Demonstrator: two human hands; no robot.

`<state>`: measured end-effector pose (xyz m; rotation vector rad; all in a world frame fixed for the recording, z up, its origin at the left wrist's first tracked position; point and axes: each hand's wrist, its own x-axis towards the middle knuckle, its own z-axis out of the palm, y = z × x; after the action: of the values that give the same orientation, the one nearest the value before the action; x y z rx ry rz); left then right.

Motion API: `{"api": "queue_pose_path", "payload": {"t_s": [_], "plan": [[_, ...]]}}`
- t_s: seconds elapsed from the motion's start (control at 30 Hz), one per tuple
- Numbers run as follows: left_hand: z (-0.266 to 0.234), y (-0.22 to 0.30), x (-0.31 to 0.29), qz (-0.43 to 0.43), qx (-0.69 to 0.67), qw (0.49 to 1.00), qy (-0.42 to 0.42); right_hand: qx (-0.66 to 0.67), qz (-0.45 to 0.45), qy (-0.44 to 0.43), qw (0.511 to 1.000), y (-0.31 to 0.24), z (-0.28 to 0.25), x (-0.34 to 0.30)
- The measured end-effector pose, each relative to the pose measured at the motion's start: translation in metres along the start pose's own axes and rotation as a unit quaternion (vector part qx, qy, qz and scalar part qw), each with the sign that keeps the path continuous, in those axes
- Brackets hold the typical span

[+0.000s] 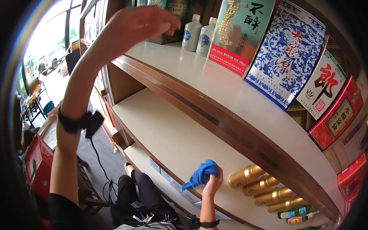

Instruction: Using a cloth to wipe down store shelves and clean individual bottles.

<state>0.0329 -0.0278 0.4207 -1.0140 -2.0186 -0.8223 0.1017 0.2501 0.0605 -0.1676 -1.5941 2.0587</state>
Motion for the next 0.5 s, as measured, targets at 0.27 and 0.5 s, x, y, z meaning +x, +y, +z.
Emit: {"api": "queue_pose_path", "payload": {"t_s": [0.27, 0.5], "plan": [[0.01, -0.131, 0.094, 0.132, 0.346, 0.889, -0.27, 0.002, 0.029, 0.032, 0.999, 0.04, -0.032, -0.015], [0.058, -0.123, 0.088, -0.326, -0.149, 0.919, -0.163, -0.015, 0.005, 0.016, 1.0, 0.042, -0.039, -0.013]]}}
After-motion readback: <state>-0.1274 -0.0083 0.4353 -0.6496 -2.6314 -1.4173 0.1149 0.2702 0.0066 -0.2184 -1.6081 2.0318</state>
